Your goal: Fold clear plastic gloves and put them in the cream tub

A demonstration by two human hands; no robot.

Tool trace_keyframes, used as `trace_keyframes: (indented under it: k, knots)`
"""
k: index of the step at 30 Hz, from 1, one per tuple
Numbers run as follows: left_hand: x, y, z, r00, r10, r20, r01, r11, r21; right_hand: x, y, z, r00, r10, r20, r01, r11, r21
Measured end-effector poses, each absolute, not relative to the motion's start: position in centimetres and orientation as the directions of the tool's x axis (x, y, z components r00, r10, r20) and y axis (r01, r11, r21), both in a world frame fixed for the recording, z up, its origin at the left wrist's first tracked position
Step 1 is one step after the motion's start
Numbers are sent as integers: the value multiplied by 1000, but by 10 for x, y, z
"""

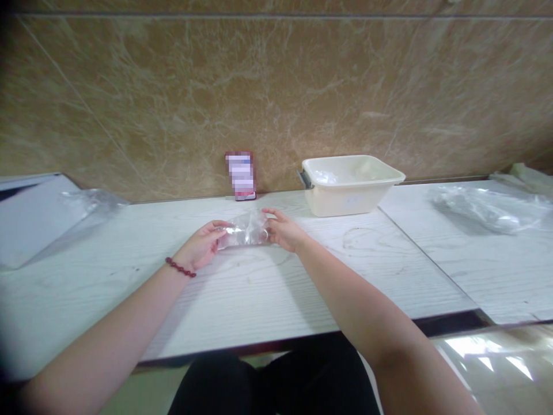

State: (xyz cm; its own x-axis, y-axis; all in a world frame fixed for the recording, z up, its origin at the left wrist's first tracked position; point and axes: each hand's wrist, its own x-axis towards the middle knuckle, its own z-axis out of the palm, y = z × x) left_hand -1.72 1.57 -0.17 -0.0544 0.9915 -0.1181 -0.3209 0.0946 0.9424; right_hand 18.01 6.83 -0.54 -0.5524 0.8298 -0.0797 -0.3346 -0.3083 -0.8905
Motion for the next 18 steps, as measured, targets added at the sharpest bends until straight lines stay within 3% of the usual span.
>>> trace_keyframes:
  k: [9,18]
  knots:
    - [-18,17,-4,-89,995,-50,-319,19,948,179,63,-4,-544,831,-111,-198,-256,-946]
    - [-17,15,-1,-22,994,-104,-251,95,963,178,66,-4,-469,878,-97,-89,-156,-984]
